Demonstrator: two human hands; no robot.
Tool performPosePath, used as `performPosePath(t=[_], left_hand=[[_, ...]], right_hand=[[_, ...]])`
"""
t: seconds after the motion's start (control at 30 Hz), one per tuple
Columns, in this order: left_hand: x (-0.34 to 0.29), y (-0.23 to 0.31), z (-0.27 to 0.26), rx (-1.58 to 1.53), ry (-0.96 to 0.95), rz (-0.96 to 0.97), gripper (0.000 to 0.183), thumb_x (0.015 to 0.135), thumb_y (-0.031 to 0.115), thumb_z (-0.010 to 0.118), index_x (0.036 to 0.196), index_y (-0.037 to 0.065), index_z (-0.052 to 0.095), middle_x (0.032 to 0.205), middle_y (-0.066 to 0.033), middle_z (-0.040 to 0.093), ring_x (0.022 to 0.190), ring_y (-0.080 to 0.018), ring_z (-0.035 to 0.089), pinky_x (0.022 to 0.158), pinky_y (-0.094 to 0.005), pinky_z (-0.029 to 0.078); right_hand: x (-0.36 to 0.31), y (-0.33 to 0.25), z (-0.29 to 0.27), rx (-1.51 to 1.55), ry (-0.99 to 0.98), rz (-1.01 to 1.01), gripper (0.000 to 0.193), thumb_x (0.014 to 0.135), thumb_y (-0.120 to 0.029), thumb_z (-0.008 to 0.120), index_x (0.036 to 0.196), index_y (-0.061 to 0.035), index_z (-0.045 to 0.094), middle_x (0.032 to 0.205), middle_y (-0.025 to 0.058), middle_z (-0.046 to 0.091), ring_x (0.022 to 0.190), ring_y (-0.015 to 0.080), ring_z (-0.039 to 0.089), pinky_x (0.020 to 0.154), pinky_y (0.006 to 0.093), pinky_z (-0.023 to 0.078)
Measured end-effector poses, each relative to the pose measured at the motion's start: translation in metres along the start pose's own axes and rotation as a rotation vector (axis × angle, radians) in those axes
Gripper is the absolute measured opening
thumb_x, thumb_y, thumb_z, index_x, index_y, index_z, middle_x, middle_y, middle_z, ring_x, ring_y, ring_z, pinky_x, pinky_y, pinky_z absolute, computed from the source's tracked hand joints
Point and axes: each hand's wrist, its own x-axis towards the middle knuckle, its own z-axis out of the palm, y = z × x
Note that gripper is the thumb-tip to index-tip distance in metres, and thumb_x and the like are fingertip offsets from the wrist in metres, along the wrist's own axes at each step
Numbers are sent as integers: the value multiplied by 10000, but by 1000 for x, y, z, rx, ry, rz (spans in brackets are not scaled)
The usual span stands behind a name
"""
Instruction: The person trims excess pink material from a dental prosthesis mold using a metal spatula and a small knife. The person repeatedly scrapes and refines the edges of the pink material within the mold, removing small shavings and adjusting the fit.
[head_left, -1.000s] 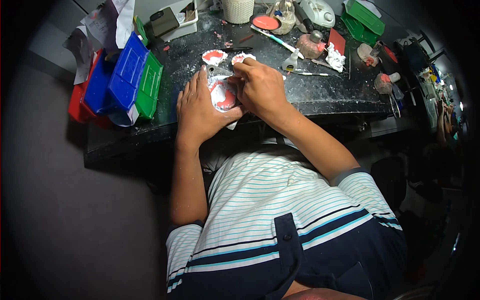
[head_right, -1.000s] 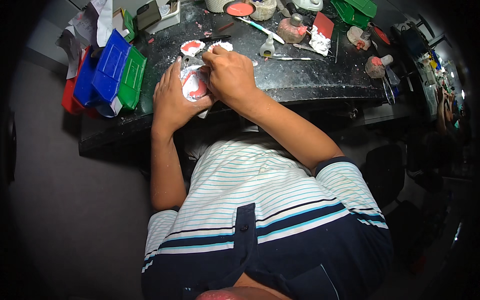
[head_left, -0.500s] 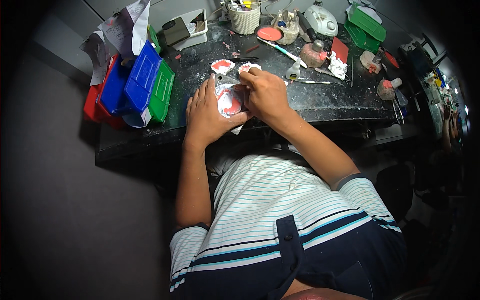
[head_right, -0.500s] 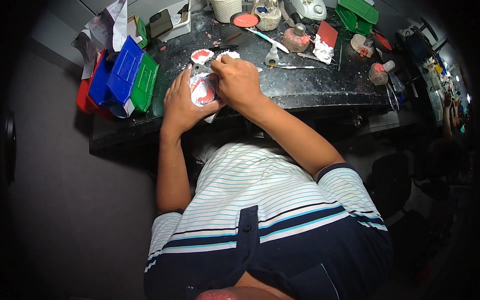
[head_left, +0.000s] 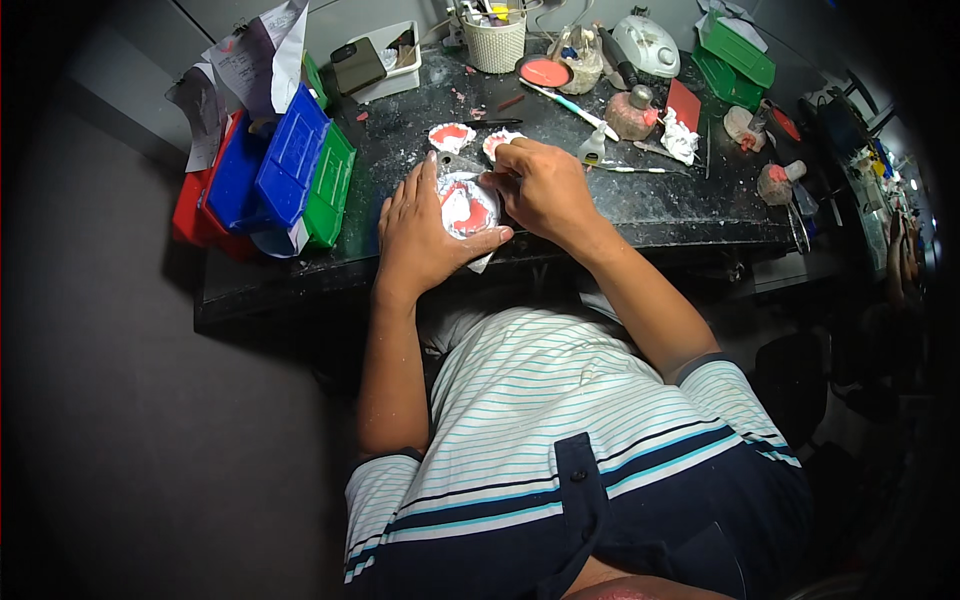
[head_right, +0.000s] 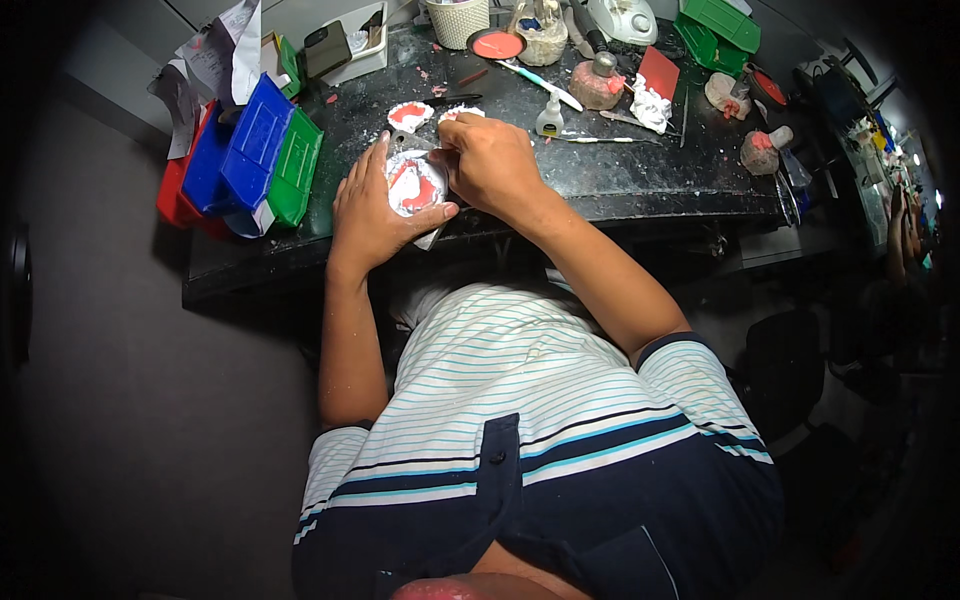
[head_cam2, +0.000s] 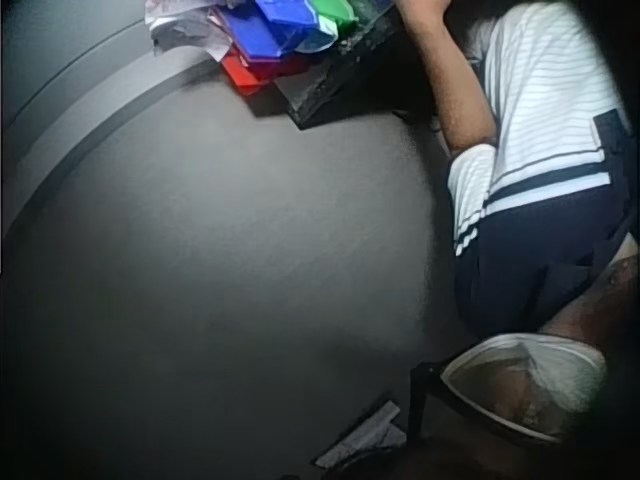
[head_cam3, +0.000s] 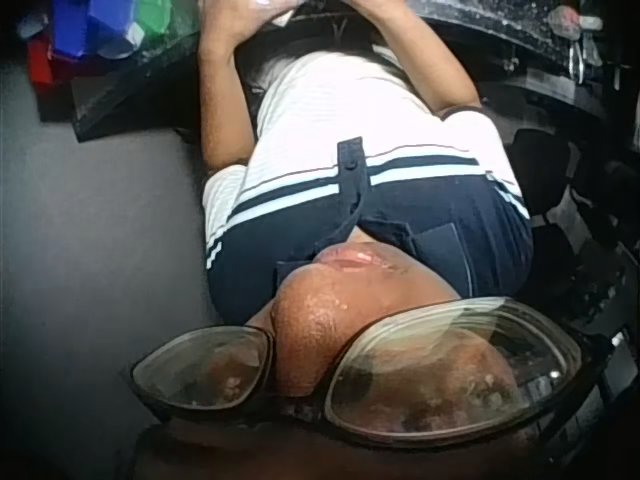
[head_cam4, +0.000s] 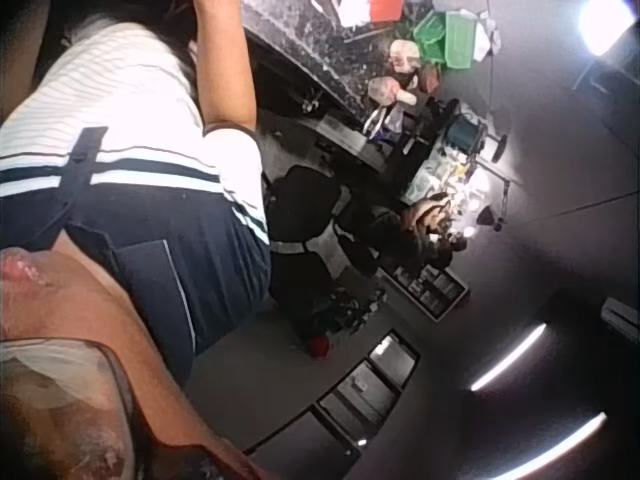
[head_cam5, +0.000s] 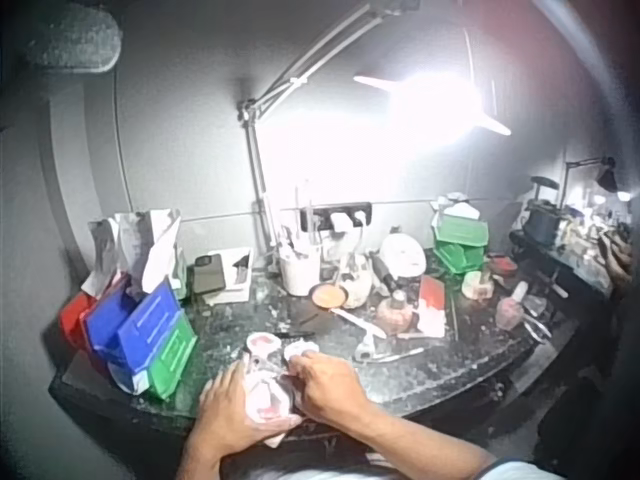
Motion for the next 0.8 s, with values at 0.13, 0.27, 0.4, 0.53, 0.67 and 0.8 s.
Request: performPosePath(t=[0.13,0.27,0.4,0.53,0.67,0.8], left_hand=[[0,-2,0,5,6,9,1381,652,759,916,1609,-83,386,1607,-296,498,1484,-445,496,1241,-568,363],[1,-3,0,12,6,17,1370,656,747,917,1608,-82,386,1604,-291,502,1476,-444,504,1238,-568,370],[3,-6,1,26,9,35,1337,666,701,923,1609,-80,388,1602,-283,508,1474,-436,510,1230,-567,383],[3,-6,2,33,9,33,1341,667,705,922,1610,-83,388,1604,-278,508,1471,-434,512,1223,-569,388],[1,-4,2,15,19,24,1373,653,735,923,1612,-86,381,1604,-287,505,1476,-437,506,1228,-570,378],[0,-1,0,-4,-8,1,1405,637,739,934,1618,-88,364,1611,-292,498,1483,-443,498,1238,-569,363]], right_hand=[[5,0,1,-34,-21,-37,224,901,-253,820,854,-66,705,877,120,720,809,389,725,698,498,560],[3,0,7,-68,-4,-23,184,899,-242,809,897,-77,729,894,118,723,810,388,729,696,500,565],[-3,-11,19,-85,105,7,160,898,-232,798,930,-85,746,903,118,726,814,386,735,700,501,570],[1,-8,26,-98,145,43,147,908,-223,786,946,-84,754,919,129,734,826,383,742,715,500,575],[1,-8,13,-11,100,74,183,923,-243,798,918,-70,739,914,136,730,853,394,735,732,523,564],[3,-4,2,18,-19,53,220,916,-242,805,881,-47,709,897,143,720,845,404,721,733,524,554]])
